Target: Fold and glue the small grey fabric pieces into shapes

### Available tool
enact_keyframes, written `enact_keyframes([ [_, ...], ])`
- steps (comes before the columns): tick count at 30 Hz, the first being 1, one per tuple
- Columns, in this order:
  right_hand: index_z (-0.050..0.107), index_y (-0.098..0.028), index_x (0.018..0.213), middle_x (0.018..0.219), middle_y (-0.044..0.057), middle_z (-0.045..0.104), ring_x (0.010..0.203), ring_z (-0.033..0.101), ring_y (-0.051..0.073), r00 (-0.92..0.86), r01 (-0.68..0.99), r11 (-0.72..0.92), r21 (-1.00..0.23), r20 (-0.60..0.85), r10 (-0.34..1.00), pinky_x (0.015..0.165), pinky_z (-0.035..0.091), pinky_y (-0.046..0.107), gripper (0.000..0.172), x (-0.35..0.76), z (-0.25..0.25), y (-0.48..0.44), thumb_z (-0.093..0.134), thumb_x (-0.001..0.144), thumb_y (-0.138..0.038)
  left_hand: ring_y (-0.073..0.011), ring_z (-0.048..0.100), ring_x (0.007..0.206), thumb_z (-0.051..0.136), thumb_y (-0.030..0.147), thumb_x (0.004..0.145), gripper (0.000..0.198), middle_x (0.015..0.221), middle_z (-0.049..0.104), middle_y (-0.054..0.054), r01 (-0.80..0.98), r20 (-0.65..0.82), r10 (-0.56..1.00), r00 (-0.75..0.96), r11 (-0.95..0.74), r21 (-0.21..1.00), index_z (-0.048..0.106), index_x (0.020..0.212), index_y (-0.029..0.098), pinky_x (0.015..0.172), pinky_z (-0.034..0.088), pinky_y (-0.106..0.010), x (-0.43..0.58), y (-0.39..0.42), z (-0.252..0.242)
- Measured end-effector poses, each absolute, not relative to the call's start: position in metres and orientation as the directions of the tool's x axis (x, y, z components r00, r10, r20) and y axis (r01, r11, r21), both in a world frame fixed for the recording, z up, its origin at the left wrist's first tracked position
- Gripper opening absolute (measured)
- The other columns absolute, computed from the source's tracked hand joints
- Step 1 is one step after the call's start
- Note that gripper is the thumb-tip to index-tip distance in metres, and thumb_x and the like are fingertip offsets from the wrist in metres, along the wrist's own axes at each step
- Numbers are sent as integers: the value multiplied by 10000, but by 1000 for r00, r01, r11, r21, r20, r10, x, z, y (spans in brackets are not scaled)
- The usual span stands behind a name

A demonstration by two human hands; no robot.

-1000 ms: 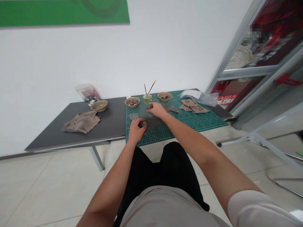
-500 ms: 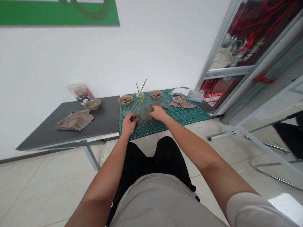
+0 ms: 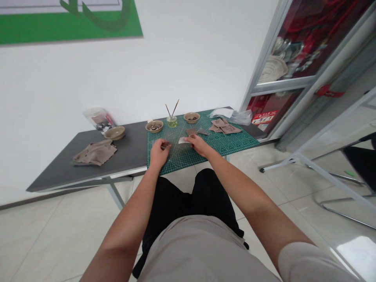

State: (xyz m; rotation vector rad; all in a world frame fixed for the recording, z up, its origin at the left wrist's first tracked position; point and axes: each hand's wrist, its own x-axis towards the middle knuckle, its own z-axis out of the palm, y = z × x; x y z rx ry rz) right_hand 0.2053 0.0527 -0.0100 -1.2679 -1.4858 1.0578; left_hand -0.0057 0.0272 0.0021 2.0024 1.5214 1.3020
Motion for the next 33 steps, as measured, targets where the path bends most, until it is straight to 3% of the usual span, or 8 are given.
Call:
enact_keyframes([
  [3,509,-191,883,855,18,582,789,561,156,-46,25,110,-994,109,993,691,445,267,381,203,-15,52,629,711,-509,-175,579,801,609,258,803,143,874,635,-40,638,480,875,71,-410,652,641,927,194,770,465,-312,1,32,9],
  [7,499,-197,980,922,9,599,841,585,152,85,-177,164,-971,151,985,756,480,290,478,198,-20,50,730,589,-344,-186,587,846,581,201,810,226,927,650,-65,655,465,868,172,-454,605,683,1011,182,831,465,-330,9,41,8],
  [13,451,-224,852,864,-14,588,795,631,156,-30,-259,41,-965,50,998,710,547,327,310,199,-12,46,658,681,-380,-175,596,798,597,258,806,159,851,667,-41,605,376,909,178,-403,687,684,915,181,773,470,-312,16,54,0],
  [18,430,-219,786,887,-4,587,793,621,141,-104,-150,52,-987,68,992,711,530,298,226,195,-7,55,587,747,-376,-153,592,762,598,284,798,161,827,667,-16,530,350,919,179,-390,753,657,909,184,735,465,-283,21,60,-2],
  [24,524,-202,806,788,-22,573,767,533,134,-122,290,210,-934,181,976,748,445,260,118,184,-12,67,532,775,-315,-134,552,680,594,261,758,119,723,607,18,469,335,926,177,-378,798,629,839,181,667,430,-264,19,60,-6],
  [30,573,-179,761,721,-17,554,704,511,134,-146,236,234,-943,204,968,709,425,273,331,178,-12,65,586,790,-509,-128,487,618,570,225,729,45,631,541,33,544,331,927,179,-373,752,557,703,190,599,367,-259,19,56,-2],
  [33,560,-186,787,736,-26,554,661,505,125,-130,174,216,-961,195,972,649,439,270,351,176,-12,65,704,700,-493,-131,478,621,569,218,722,66,612,525,31,572,346,922,174,-381,727,542,667,192,590,357,-253,19,56,-3],
])
